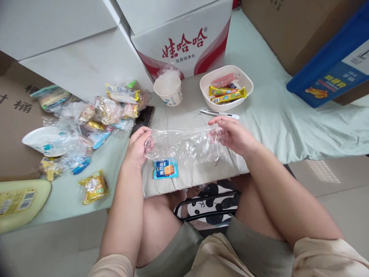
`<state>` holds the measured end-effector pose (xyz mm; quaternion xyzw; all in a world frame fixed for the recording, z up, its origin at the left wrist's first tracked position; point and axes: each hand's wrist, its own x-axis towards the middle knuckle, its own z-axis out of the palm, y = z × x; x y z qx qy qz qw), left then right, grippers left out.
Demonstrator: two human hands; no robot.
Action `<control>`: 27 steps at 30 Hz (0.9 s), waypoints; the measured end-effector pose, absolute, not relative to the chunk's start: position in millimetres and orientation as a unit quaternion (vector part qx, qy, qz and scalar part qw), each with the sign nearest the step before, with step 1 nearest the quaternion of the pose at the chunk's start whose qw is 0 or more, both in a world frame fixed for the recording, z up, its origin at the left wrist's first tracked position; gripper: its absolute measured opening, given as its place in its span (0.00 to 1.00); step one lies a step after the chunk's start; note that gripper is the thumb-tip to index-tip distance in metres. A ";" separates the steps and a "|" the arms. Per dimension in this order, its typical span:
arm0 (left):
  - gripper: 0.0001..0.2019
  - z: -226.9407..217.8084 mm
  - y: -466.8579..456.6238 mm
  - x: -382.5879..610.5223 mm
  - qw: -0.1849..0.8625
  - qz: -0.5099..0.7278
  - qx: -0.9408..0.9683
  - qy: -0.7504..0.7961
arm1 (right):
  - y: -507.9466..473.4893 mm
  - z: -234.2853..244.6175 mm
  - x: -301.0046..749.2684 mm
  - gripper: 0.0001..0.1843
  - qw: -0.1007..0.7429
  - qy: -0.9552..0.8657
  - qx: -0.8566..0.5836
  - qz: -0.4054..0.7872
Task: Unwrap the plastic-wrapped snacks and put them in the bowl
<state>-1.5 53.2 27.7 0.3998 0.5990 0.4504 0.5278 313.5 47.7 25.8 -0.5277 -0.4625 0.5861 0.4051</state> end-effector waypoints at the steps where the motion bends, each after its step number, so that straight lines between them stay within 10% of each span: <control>1: 0.09 29.1 53.3 -1.7 0.537 0.450 0.391 0.597 | 50.1 22.2 314.6 0.12 0.431 -0.483 -0.569 0.507; 5: 0.11 33.4 52.5 -0.5 0.577 0.434 0.380 0.578 | 54.9 13.5 317.9 0.10 0.468 -0.562 -0.623 0.279; 14: 0.16 37.6 48.4 5.9 0.664 0.406 0.396 0.487 | 49.6 6.4 287.2 0.27 0.238 -0.791 -0.442 0.349; 18: 0.16 40.7 47.5 1.2 0.680 0.421 0.367 0.476 | 39.7 26.2 294.7 0.17 0.239 -0.700 -0.457 0.495; 22: 0.14 40.9 48.1 2.2 0.672 0.419 0.347 0.503 | 34.7 37.7 306.5 0.31 0.135 -0.590 -0.347 0.716; 27: 0.14 36.1 48.5 16.9 0.662 0.381 0.353 0.540 | 38.2 26.8 289.8 0.22 0.321 -0.544 -0.437 0.641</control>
